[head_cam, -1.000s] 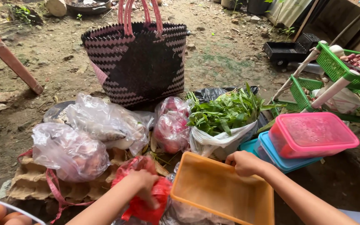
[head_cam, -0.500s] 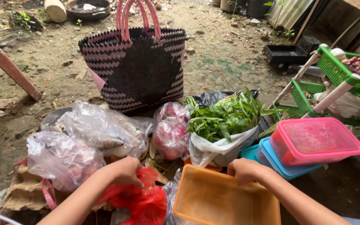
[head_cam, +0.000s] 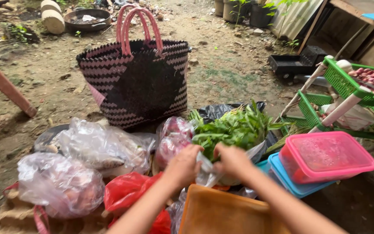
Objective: Picking and sorting leafy green vegetables into containers while sitting outdoors.
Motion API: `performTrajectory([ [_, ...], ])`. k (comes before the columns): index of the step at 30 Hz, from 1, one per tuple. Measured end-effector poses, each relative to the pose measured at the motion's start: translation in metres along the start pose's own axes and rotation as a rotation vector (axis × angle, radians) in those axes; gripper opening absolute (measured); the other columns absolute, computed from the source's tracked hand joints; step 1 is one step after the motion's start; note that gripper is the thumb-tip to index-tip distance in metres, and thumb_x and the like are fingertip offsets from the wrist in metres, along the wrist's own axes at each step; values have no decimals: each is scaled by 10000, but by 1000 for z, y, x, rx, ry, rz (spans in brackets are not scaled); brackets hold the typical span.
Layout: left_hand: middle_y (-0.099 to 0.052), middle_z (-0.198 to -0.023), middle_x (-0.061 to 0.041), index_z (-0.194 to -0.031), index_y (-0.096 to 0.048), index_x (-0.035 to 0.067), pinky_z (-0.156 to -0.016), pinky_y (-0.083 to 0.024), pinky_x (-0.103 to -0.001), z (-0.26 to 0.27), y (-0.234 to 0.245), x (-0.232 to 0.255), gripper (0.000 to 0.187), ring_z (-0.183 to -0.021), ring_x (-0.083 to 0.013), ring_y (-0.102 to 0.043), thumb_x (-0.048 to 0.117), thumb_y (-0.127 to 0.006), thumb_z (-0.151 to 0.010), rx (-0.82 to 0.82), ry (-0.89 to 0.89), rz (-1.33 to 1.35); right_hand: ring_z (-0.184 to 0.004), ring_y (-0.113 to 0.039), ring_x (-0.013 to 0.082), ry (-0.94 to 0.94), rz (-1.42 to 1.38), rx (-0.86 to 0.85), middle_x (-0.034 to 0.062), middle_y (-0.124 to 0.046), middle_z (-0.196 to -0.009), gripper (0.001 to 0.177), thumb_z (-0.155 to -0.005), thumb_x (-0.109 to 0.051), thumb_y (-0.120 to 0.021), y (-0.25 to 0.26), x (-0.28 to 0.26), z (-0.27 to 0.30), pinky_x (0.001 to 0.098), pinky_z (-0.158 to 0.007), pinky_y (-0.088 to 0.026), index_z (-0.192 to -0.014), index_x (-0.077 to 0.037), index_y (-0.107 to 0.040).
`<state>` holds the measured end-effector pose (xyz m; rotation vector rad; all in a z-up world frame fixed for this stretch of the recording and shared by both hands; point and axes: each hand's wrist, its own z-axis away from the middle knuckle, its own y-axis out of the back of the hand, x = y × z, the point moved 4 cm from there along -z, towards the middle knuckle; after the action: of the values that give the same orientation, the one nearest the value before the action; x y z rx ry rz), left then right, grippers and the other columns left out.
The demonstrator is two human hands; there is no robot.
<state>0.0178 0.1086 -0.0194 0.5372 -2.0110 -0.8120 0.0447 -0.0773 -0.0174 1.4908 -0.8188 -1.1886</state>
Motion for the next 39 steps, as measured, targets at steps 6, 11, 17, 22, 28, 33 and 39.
performTrajectory([
  [6, -657, -1178, -250, -1205, -603, -24, -971, -486, -456, -11, -70, -45, 411, -1126, -395, -617, 184, -691, -861, 232, 358, 243, -761, -691, 400, 95, 42, 149, 177, -709, -743, 437, -760, -225, -787, -47, 16, 46, 511, -660, -545, -1089, -84, -536],
  [11, -732, -1076, -214, -1153, -653, -4, -931, -535, -454, -44, -74, -71, 369, -1036, -371, -704, 284, -607, -926, 257, 578, 325, -725, -710, 374, 71, -42, 75, 147, -710, -723, 220, -866, -242, -691, -73, 37, 59, 492, -660, -552, -1012, -123, -578],
  [17, -706, -1157, -248, -1263, -579, -8, -962, -520, -489, -112, -90, -99, 508, -1080, -397, -690, 370, -612, -924, 140, 763, 267, -811, -665, 427, 70, -74, -226, 200, -709, -801, 381, -1015, -413, -505, -70, 24, 55, 535, -749, -522, -954, -80, -681],
  [22, -627, -1310, -269, -1405, -395, -36, -1031, -493, -479, -139, -123, -112, 830, -1193, -401, -633, 495, -724, -859, 44, 1028, 254, -907, -646, 439, 15, -122, -386, 210, -721, -889, 573, -1038, -513, -391, -66, 30, 51, 534, -825, -510, -933, -76, -746],
  [28, -607, -1362, -257, -1488, -253, 22, -1065, -497, -439, -143, -127, -101, 1089, -1241, -387, -626, 387, -897, -689, 58, 1167, 239, -998, -629, 457, 32, -367, -458, 220, -719, -1004, 653, -1033, -566, -308, -102, 66, 46, 514, -907, -494, -1086, -82, -744],
  [33, -569, -1351, -240, -1491, -197, 65, -1013, -503, -423, -124, -113, -109, 1170, -1196, -365, -609, 200, -934, -592, 177, 1016, 519, -952, -646, 463, -73, -248, -520, 267, -704, -912, 793, -1035, -640, -305, -118, 73, 45, 492, -884, -515, -916, 27, -718],
  [39, -652, -1264, -193, -1435, -354, 53, -936, -579, -411, -78, -71, -76, 995, -1077, -322, -697, 158, -830, -567, 234, 882, 738, -861, -690, 402, -4, -211, -604, 238, -717, -897, 700, -1017, -636, -422, -82, 73, 42, 476, -819, -548, -953, 0, -708],
])
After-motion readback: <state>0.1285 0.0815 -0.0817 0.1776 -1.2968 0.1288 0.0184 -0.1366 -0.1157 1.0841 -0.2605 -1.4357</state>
